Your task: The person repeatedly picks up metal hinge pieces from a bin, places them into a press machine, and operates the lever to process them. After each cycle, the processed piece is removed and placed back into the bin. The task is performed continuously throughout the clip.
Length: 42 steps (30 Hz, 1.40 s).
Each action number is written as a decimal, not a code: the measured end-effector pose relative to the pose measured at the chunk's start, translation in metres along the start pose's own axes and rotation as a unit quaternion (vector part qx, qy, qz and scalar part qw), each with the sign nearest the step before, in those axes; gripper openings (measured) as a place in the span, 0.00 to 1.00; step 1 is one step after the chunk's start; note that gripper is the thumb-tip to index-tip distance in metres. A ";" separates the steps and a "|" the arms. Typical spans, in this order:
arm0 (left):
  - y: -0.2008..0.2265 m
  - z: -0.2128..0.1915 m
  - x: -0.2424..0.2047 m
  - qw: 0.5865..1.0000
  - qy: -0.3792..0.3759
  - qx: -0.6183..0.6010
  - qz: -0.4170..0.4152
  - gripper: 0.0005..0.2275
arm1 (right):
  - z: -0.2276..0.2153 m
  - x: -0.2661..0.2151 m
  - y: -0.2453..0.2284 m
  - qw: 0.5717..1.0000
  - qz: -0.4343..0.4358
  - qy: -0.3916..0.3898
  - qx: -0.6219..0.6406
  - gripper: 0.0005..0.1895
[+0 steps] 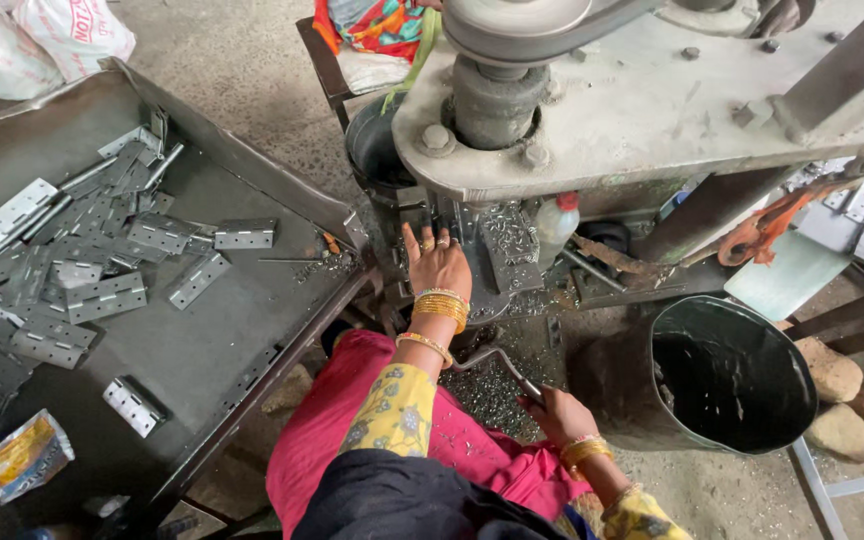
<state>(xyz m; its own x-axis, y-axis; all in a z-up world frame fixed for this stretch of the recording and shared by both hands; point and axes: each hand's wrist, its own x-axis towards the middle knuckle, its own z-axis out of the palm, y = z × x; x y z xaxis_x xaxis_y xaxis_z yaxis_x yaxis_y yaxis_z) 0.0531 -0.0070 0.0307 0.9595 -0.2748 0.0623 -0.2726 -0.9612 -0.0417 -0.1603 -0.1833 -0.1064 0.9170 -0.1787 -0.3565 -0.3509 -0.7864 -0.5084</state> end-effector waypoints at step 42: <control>0.011 -0.028 -0.048 1.000 -0.016 0.002 0.015 0.13 | -0.070 -0.013 -0.053 0.990 -0.039 0.044 -0.126 0.22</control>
<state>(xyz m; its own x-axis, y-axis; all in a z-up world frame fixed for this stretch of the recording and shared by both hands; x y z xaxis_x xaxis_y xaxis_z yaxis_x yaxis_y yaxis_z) 0.0021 -0.0054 0.0552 0.9528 -0.3023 0.0282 -0.3008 -0.9525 -0.0476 -0.1400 -0.1806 -0.0201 0.9562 -0.1542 -0.2489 -0.2307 -0.9203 -0.3159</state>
